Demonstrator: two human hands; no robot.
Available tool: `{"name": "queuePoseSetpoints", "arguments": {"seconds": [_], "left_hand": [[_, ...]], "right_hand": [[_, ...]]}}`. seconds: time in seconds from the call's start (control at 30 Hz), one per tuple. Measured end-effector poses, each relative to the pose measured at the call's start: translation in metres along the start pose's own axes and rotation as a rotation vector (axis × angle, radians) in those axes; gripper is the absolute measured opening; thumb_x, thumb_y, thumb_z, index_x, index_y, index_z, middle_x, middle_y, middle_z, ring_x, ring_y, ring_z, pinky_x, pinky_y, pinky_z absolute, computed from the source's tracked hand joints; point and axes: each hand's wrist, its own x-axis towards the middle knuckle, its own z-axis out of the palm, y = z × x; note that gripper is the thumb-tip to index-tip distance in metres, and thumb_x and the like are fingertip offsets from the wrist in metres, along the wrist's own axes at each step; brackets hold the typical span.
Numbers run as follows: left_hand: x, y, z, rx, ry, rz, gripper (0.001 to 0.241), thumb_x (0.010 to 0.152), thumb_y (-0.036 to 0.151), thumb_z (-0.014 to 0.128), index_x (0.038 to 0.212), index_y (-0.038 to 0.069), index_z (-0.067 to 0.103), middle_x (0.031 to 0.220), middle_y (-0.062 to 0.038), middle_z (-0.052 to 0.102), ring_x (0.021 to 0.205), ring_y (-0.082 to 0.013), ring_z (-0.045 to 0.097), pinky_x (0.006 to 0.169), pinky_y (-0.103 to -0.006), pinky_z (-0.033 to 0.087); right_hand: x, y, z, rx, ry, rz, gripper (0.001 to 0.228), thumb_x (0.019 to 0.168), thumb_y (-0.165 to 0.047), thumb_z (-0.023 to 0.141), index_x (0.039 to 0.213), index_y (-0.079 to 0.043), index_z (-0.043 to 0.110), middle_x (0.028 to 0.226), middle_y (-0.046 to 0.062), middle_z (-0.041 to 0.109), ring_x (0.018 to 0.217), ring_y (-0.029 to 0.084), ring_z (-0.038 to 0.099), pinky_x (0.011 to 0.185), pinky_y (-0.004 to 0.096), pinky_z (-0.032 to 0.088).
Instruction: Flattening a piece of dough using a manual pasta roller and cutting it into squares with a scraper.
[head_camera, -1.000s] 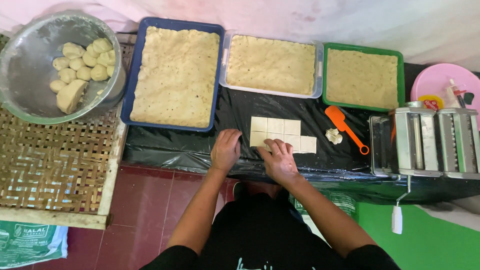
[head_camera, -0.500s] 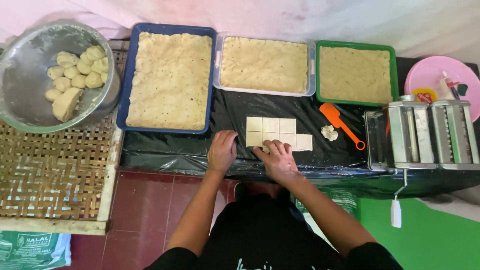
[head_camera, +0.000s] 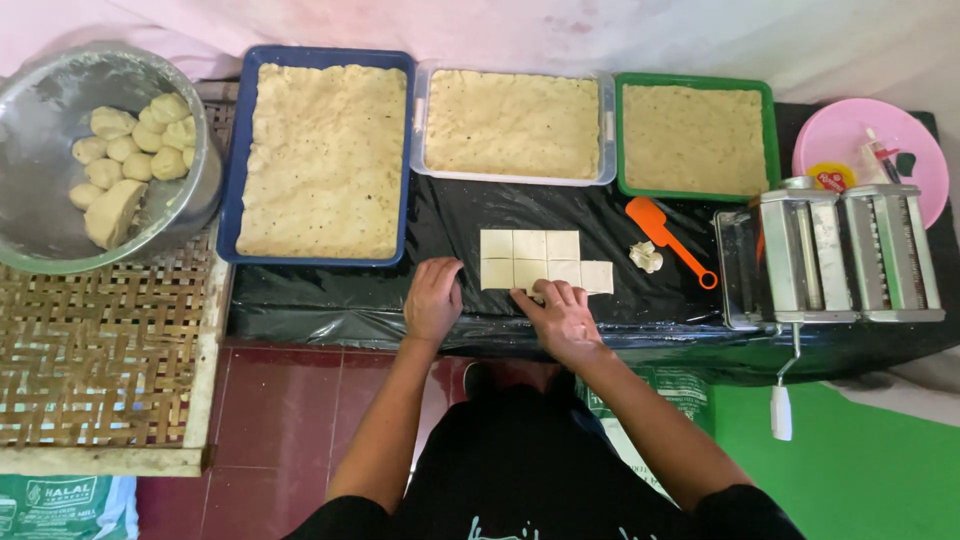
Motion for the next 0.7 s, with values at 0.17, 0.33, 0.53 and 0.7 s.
{"name": "queuePoseSetpoints", "arguments": {"seconds": [0.17,0.33,0.53,0.7], "left_hand": [[-0.005,-0.001,0.002,-0.011,-0.002,-0.005,0.026,0.082,-0.006,0.062,0.104,0.007,0.071,0.101,-0.008,0.068,0.099,-0.0286,0.068,0.090,-0.0380,0.057],[-0.002,-0.001,0.001,-0.029,-0.014,0.002,0.026,0.082,-0.007,0.062,0.104,0.005,0.071,0.100,-0.010,0.068,0.098,-0.0308,0.068,0.089,-0.0399,0.057],[-0.005,-0.005,0.006,-0.013,-0.011,0.005,0.029,0.081,-0.007,0.063,0.105,0.007,0.071,0.101,-0.008,0.068,0.099,-0.0297,0.068,0.091,-0.0384,0.056],[-0.008,-0.006,0.009,-0.002,-0.005,0.004,0.029,0.081,-0.006,0.063,0.106,0.008,0.071,0.102,-0.008,0.068,0.100,-0.0293,0.067,0.091,-0.0387,0.056]], "right_hand": [[-0.031,0.033,0.007,-0.035,0.076,0.006,0.039,0.088,-0.013,0.059,0.123,-0.026,0.069,0.109,0.004,0.056,0.108,0.025,0.056,0.087,0.037,0.045],[-0.030,0.032,-0.001,-0.015,0.106,0.023,0.034,0.092,-0.016,0.061,0.124,-0.025,0.068,0.111,0.006,0.056,0.109,0.026,0.057,0.085,0.037,0.043],[-0.024,0.024,-0.003,-0.010,0.045,-0.003,0.041,0.089,-0.010,0.058,0.124,-0.027,0.070,0.117,0.006,0.055,0.112,0.029,0.055,0.084,0.039,0.043],[-0.060,0.056,0.003,-0.066,0.082,0.072,0.032,0.091,-0.016,0.059,0.118,-0.026,0.072,0.112,0.004,0.060,0.112,0.027,0.058,0.090,0.040,0.044]]}}
